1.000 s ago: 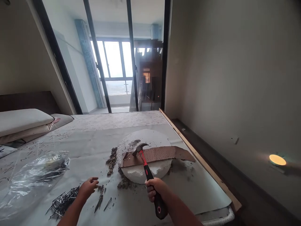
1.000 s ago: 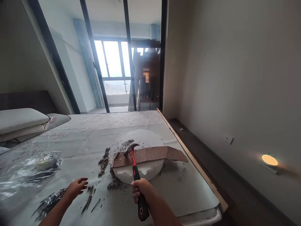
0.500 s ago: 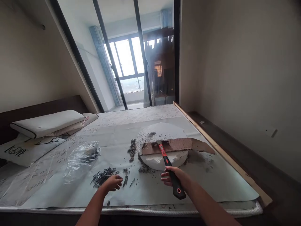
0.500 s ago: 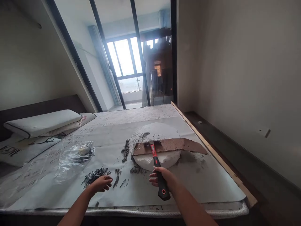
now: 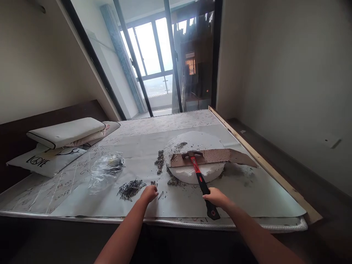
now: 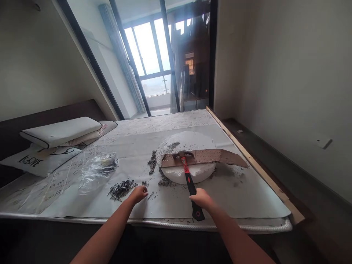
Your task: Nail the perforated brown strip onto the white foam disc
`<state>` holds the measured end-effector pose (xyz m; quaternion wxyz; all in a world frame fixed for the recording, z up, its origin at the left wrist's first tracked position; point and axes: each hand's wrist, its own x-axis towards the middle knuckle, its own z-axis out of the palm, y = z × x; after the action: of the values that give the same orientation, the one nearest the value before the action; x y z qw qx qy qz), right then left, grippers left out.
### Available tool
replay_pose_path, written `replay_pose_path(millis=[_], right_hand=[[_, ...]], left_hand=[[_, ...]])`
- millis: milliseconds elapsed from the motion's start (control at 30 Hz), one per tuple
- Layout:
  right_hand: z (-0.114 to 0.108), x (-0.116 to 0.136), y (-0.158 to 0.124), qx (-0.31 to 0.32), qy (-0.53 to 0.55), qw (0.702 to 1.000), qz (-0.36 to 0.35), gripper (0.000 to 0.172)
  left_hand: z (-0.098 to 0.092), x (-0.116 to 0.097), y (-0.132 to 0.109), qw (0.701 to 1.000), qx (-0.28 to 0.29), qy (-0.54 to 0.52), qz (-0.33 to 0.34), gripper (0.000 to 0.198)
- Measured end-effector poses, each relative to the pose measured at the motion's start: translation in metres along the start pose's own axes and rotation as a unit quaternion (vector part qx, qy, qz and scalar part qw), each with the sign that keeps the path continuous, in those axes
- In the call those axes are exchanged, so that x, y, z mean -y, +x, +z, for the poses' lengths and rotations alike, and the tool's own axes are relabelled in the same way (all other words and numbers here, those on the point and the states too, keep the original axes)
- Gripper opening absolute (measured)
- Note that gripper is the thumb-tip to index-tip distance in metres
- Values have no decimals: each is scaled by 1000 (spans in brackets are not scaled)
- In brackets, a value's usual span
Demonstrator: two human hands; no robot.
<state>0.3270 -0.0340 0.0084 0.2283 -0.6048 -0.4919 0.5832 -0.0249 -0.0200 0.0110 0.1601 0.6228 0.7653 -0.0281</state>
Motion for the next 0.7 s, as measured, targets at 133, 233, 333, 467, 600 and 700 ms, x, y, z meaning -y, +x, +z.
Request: replay_pose_path(millis=[133, 233, 333, 467, 600, 700], right_hand=[[-8, 1, 5, -46, 2, 999, -22, 15], [-21, 5, 9, -99, 45, 993, -54, 15], [-37, 12, 8, -116, 114, 984, -80, 13], [-52, 22, -3, -50, 167, 981, -88, 21], [-62, 26, -13, 23, 90, 995, -38, 22], [-68, 22, -16, 39, -41, 998, 28, 17]], left_hand=[[9, -19, 4, 999, 14, 44, 7, 11], [13, -25, 5, 998, 23, 67, -2, 13], [13, -26, 6, 997, 27, 70, 2, 17], [10, -27, 9, 998, 32, 60, 12, 17], [7, -28, 13, 998, 28, 52, 22, 13], [5, -28, 14, 998, 19, 40, 34, 13]])
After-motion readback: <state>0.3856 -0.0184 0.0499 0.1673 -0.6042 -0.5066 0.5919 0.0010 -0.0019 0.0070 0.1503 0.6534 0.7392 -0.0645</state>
